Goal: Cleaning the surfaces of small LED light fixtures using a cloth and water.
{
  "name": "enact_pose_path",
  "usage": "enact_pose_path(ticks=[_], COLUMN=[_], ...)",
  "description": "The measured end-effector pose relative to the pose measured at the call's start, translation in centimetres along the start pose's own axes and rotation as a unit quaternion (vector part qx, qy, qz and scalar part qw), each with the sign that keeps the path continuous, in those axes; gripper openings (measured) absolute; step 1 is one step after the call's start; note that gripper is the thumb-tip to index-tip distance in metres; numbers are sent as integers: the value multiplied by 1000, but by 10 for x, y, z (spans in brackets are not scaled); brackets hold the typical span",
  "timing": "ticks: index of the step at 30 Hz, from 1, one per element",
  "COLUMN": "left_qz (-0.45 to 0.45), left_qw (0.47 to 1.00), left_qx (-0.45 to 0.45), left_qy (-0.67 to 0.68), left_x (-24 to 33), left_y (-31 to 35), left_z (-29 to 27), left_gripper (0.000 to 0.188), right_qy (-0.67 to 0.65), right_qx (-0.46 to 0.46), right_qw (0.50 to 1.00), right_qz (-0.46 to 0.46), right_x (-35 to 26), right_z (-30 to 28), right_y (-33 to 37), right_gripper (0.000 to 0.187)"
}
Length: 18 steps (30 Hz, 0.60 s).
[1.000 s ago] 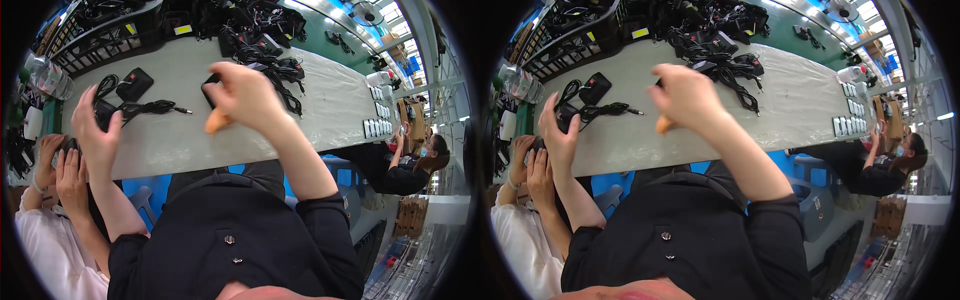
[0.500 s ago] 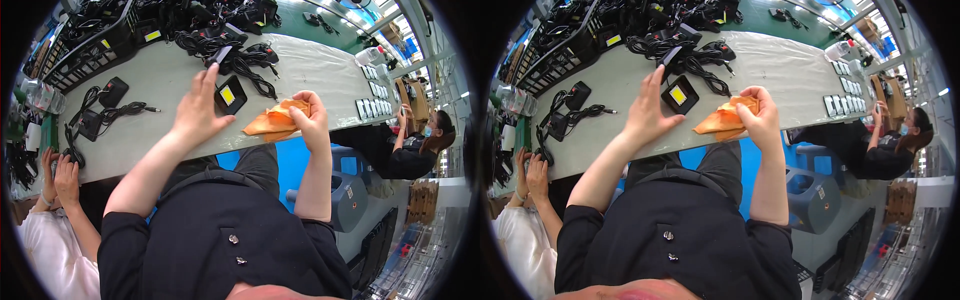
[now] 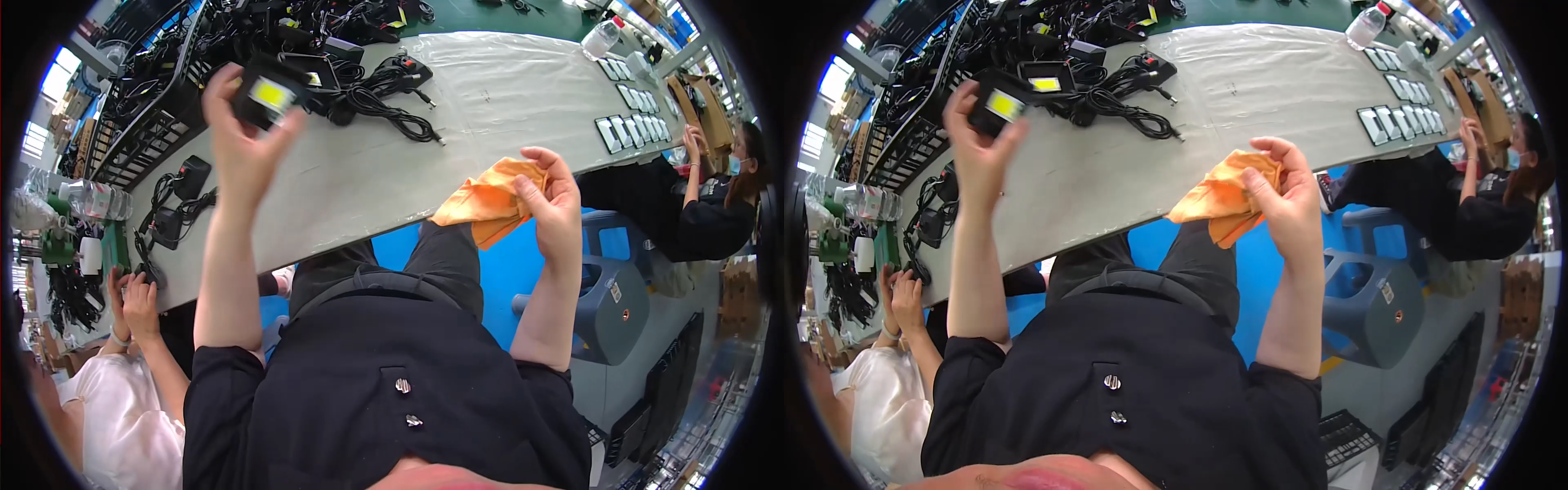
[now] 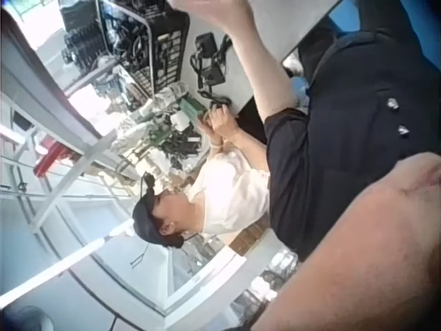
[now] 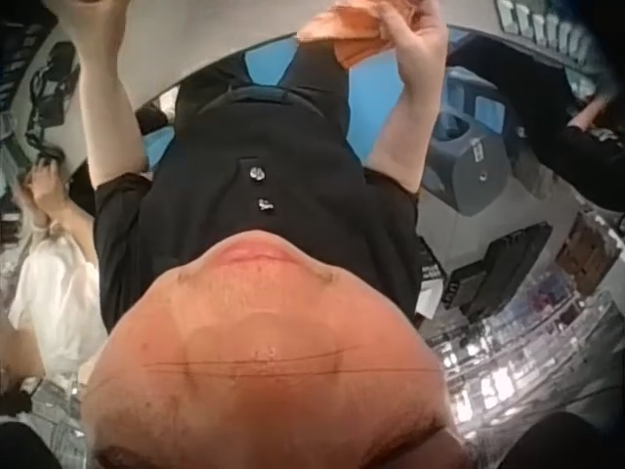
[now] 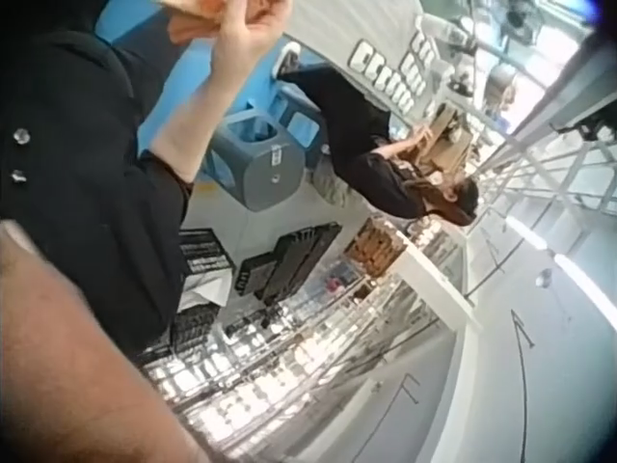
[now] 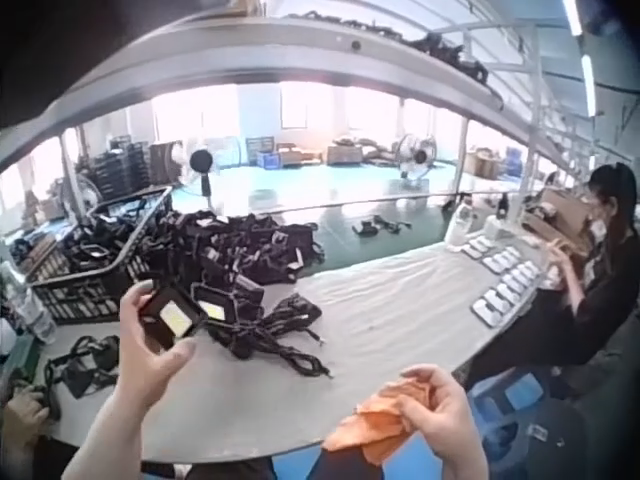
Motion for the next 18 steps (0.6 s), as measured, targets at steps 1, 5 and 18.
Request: enact_pose_path(ticks=[1, 5, 18], left_qz=[47, 113, -139], left_qw=[998, 993, 975], left_qx=[19, 36, 11], left_qy=[26, 22, 175], left_x=[12, 32, 23], left_y=[-16, -67, -46], left_z=[-10, -22, -11], left_gripper=[78, 72, 63], right_qy=[-2, -4, 577], right_qx=[6, 10, -118], right_qw=[1000, 1000, 766], right_qz=[-5, -26, -256], right_x=[0, 1, 26], right_z=[-1, 1, 201], right_y=[-1, -2, -19], right_gripper=[31, 30, 48])
Point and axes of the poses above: each hand's wrist, its own y-axis away from the middle knuckle, its own z-axis out of the palm, x = y × z, the point moved 4 cm from there along -y, towards the middle knuckle, and after that the axes turned 6 degrees about z, right-handed, at the moved point
